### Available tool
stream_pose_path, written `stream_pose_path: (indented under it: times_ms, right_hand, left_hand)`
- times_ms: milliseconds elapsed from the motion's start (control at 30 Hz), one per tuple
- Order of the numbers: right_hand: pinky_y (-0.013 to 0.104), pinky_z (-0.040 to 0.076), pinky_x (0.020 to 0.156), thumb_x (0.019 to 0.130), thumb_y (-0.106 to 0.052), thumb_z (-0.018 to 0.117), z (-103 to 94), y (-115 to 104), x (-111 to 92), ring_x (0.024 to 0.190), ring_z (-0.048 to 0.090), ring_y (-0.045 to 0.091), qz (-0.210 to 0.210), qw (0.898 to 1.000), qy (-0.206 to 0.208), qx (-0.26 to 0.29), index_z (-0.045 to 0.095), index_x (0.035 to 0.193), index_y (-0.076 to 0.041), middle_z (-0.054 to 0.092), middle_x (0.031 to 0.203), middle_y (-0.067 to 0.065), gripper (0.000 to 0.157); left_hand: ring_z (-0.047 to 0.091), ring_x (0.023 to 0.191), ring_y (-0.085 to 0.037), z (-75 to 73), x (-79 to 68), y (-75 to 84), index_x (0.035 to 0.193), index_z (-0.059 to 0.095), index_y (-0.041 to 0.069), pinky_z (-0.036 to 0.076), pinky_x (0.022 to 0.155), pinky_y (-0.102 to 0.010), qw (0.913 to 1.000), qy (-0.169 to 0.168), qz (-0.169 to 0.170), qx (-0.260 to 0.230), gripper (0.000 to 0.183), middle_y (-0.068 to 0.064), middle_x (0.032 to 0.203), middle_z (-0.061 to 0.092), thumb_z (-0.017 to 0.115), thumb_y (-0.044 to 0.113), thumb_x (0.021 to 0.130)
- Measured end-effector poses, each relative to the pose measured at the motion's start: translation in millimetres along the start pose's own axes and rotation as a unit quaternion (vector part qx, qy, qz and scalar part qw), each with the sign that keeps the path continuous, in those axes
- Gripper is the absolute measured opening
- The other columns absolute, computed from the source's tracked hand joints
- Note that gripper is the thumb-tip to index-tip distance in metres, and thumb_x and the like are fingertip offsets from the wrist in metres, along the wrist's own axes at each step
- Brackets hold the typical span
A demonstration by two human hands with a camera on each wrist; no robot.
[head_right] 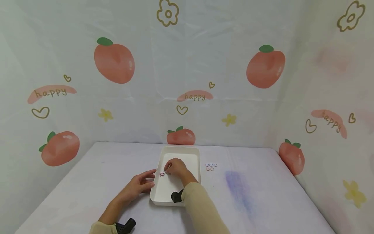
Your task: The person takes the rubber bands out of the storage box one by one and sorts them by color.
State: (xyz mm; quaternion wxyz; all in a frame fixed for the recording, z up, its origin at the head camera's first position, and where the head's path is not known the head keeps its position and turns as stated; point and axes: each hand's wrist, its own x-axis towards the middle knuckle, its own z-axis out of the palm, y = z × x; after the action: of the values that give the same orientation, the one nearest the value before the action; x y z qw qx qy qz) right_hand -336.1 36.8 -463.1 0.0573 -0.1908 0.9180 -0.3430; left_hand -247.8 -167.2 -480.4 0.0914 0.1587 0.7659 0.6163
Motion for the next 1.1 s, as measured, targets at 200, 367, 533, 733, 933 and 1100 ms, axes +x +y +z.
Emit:
stream_pose_path:
  times_ms: [200, 367, 533, 733, 933, 1100]
  right_hand:
    - [0.021, 0.041, 0.057, 0.082, -0.006, 0.075, 0.1, 1, 1, 0.062, 0.049, 0.009, -0.002, 1.000, -0.005, -0.006, 0.072, 0.076, -0.008, 0.059, 0.065, -0.006, 0.007]
    - [0.021, 0.040, 0.057, 0.082, -0.009, 0.077, -2.9, 0, 0, 0.063, 0.049, 0.008, 0.006, 1.000, -0.008, -0.007, 0.072, 0.074, -0.010, 0.059, 0.065, -0.006, 0.009]
    - [0.022, 0.042, 0.058, 0.081, -0.009, 0.077, -8.7, -2, -4, 0.064, 0.050, 0.010, 0.006, 1.000, -0.007, 0.000, 0.072, 0.075, -0.009, 0.060, 0.066, -0.005, 0.008]
    - [0.022, 0.043, 0.057, 0.083, -0.009, 0.076, -16.6, -5, -6, 0.065, 0.052, 0.012, 0.014, 1.000, -0.006, 0.007, 0.072, 0.076, -0.009, 0.060, 0.067, -0.003, 0.008]
    - [0.022, 0.043, 0.057, 0.083, -0.009, 0.076, -26.7, -6, -8, 0.065, 0.051, 0.011, -0.002, 1.000, 0.003, 0.009, 0.073, 0.078, -0.008, 0.062, 0.069, -0.003, 0.006]
    - [0.024, 0.045, 0.061, 0.085, -0.009, 0.075, -39.6, -8, -11, 0.070, 0.052, 0.013, -0.004, 1.000, -0.004, 0.020, 0.072, 0.081, -0.007, 0.062, 0.073, -0.003, 0.005]
  left_hand:
    - [0.062, 0.109, -0.032, -0.6, 1.5, -1.7, 0.145, 0.040, -0.002, 0.056, 0.082, -0.038, 1.0000, -0.001, -0.005, 0.000, 0.061, -0.025, 0.131, 0.051, 0.067, 0.013, 0.092]
    - [0.062, 0.108, -0.032, -0.4, 1.8, -2.4, 0.145, 0.040, -0.003, 0.056, 0.082, -0.038, 1.0000, -0.002, -0.002, -0.006, 0.061, -0.026, 0.131, 0.051, 0.067, 0.012, 0.092]
    - [0.062, 0.107, -0.031, 0.8, 0.6, -0.7, 0.145, 0.040, -0.003, 0.056, 0.081, -0.038, 1.0000, 0.002, -0.003, -0.009, 0.061, -0.026, 0.130, 0.051, 0.067, 0.011, 0.092]
    - [0.062, 0.108, -0.032, 1.8, -0.5, 1.7, 0.145, 0.040, -0.002, 0.056, 0.082, -0.038, 0.9999, 0.006, -0.007, -0.007, 0.060, -0.026, 0.131, 0.050, 0.067, 0.011, 0.092]
    - [0.062, 0.108, -0.034, 2.9, -0.1, 1.6, 0.145, 0.040, -0.002, 0.056, 0.082, -0.040, 0.9999, 0.006, -0.008, -0.006, 0.060, -0.026, 0.131, 0.051, 0.066, 0.010, 0.092]
    - [0.062, 0.108, -0.033, 3.4, 0.1, 1.1, 0.144, 0.042, -0.001, 0.056, 0.081, -0.040, 0.9999, 0.012, -0.009, 0.000, 0.059, -0.024, 0.130, 0.052, 0.067, 0.010, 0.092]
